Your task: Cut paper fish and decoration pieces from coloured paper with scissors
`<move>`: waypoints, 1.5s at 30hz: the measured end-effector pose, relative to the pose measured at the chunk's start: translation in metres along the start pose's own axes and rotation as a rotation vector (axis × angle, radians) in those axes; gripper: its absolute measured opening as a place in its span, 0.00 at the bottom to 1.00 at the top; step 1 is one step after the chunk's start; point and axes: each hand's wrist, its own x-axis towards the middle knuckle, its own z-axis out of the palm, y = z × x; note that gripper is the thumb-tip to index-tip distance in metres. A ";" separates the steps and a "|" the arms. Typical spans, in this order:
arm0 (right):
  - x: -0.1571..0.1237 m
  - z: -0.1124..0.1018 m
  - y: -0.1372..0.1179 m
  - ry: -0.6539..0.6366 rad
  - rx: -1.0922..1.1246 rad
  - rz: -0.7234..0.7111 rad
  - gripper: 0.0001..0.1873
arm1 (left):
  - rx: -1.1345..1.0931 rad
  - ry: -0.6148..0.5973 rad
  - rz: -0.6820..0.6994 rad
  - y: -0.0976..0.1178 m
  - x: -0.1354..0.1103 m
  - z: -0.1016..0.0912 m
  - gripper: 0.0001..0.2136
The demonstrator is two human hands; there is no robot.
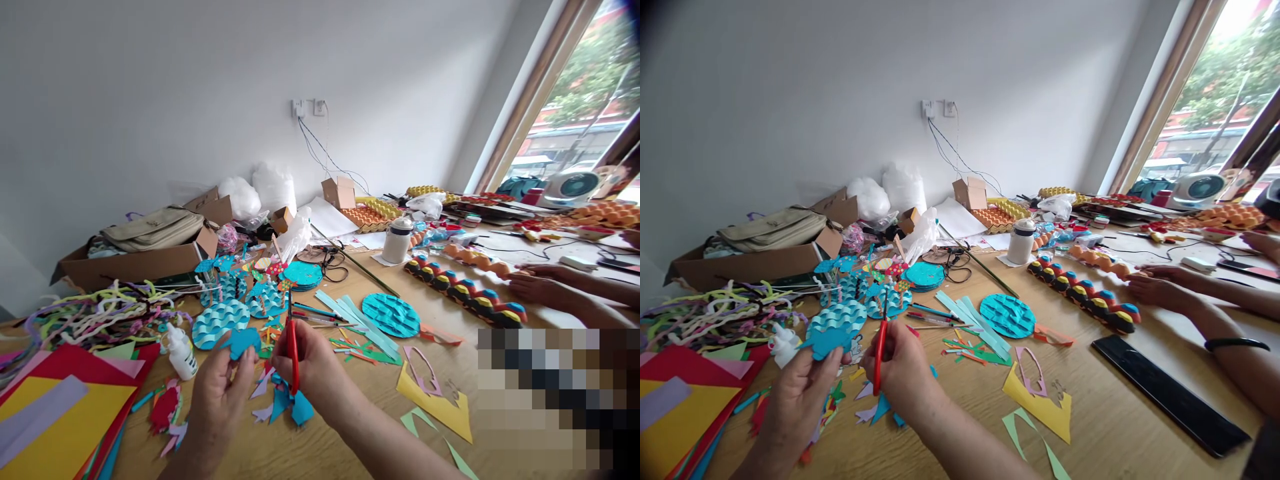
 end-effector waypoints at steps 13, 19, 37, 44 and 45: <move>-0.001 0.003 0.003 -0.098 0.311 -0.032 0.18 | -0.299 -0.093 -0.156 0.004 0.000 0.007 0.05; 0.001 0.003 0.005 -0.089 0.325 -0.027 0.16 | -0.330 -0.091 -0.182 0.009 0.000 0.009 0.05; 0.002 0.001 0.006 0.021 -0.210 -0.059 0.09 | 0.208 -0.022 0.155 -0.008 -0.001 0.001 0.07; -0.003 0.000 0.001 -0.027 0.151 0.093 0.12 | 0.007 0.092 0.057 0.007 -0.001 0.000 0.08; -0.003 0.000 0.001 -0.018 0.168 0.079 0.13 | -0.040 0.092 0.021 0.009 -0.001 0.001 0.08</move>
